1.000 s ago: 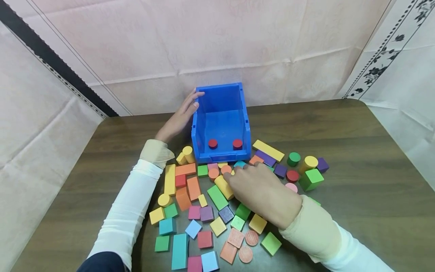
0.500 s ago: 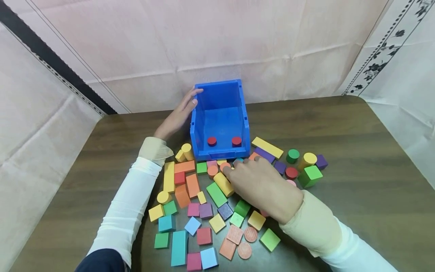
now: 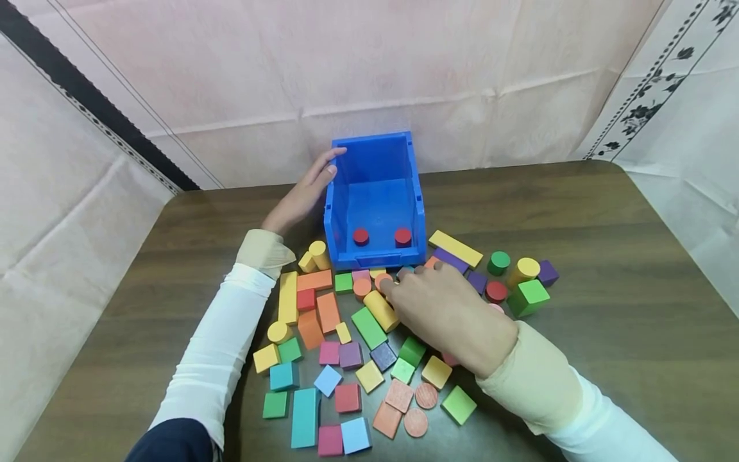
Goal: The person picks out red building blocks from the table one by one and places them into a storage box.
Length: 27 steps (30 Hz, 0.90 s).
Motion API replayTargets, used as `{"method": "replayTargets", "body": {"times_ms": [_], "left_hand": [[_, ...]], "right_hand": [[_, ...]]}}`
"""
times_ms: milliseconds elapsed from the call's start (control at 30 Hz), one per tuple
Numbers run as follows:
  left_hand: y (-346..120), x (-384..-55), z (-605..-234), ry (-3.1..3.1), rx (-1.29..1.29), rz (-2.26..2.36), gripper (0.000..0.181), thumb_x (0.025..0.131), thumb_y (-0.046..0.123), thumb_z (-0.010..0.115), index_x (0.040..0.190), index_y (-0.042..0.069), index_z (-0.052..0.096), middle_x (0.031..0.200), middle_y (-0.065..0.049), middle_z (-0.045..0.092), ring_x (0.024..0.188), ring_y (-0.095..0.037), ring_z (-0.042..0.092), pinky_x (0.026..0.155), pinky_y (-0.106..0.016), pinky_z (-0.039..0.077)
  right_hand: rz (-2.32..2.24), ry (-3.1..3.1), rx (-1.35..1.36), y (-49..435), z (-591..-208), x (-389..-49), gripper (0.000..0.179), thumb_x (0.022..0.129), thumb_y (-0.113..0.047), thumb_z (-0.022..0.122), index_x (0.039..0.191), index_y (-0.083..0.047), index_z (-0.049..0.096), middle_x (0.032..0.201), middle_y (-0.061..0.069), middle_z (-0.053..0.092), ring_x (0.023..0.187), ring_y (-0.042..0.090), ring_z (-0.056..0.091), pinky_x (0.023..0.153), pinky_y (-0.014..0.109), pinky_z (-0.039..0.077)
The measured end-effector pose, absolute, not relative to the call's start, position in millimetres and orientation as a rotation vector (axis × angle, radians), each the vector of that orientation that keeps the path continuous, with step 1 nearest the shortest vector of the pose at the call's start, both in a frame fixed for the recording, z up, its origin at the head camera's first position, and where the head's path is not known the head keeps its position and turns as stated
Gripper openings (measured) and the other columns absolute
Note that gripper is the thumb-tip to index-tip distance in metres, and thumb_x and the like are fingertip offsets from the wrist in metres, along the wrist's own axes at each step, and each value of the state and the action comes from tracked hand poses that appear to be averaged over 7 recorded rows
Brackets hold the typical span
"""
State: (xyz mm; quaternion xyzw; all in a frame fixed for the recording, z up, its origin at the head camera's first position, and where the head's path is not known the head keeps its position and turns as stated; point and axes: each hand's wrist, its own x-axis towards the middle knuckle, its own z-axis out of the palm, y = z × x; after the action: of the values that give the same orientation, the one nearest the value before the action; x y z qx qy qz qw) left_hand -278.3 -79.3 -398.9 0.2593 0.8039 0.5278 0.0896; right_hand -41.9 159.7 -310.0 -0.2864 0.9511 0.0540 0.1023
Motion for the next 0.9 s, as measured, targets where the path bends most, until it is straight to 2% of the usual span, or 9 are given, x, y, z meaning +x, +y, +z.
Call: {"method": "replayTargets", "body": {"times_ms": [167, 400, 733, 900], "left_hand": [[-79.6, -277.7, -402.8, 2.372, 0.765, 1.583, 0.057, 0.112, 0.055, 0.037, 0.166, 0.038, 0.026, 0.175, 0.008, 0.018, 0.155, -0.035, 0.033, 0.109, -0.058, 0.050], [-79.9, -278.6, -405.6, 2.384, 0.755, 1.584, 0.054, 0.113, 0.051, 0.036, 0.165, 0.040, 0.027, 0.175, 0.008, 0.018, 0.155, -0.034, 0.034, 0.109, -0.056, 0.051], [-80.6, -274.8, -402.0, 2.362, 0.765, 1.593, 0.055, 0.114, 0.046, 0.037, 0.167, 0.035, 0.025, 0.176, 0.004, 0.018, 0.153, -0.036, 0.036, 0.107, -0.059, 0.052], [-80.5, -274.2, -399.1, 2.368, 0.776, 1.585, 0.056, 0.113, 0.050, 0.037, 0.166, 0.037, 0.025, 0.176, 0.005, 0.018, 0.154, -0.035, 0.036, 0.107, -0.058, 0.052]], "right_hand": [[0.166, 2.809, -0.832, 159.6, -310.2, -42.1, 0.030, 0.092, -0.033, 0.084, 0.114, -0.018, 0.072, 0.093, 0.006, 0.074, 0.082, 0.022, 0.070, 0.066, 0.036, 0.062], [0.150, 2.831, -0.858, 161.6, -309.5, -42.3, 0.024, 0.090, -0.032, 0.086, 0.105, -0.018, 0.072, 0.088, 0.004, 0.071, 0.078, 0.020, 0.068, 0.064, 0.034, 0.061], [0.131, 2.860, -0.854, 163.7, -309.1, -42.3, 0.027, 0.092, -0.033, 0.083, 0.114, -0.019, 0.074, 0.091, 0.003, 0.073, 0.076, 0.018, 0.067, 0.062, 0.031, 0.062], [0.139, 2.887, -0.881, 164.0, -309.4, -42.6, 0.028, 0.093, -0.032, 0.083, 0.115, -0.018, 0.073, 0.089, 0.003, 0.071, 0.073, 0.017, 0.065, 0.060, 0.030, 0.060]]}}
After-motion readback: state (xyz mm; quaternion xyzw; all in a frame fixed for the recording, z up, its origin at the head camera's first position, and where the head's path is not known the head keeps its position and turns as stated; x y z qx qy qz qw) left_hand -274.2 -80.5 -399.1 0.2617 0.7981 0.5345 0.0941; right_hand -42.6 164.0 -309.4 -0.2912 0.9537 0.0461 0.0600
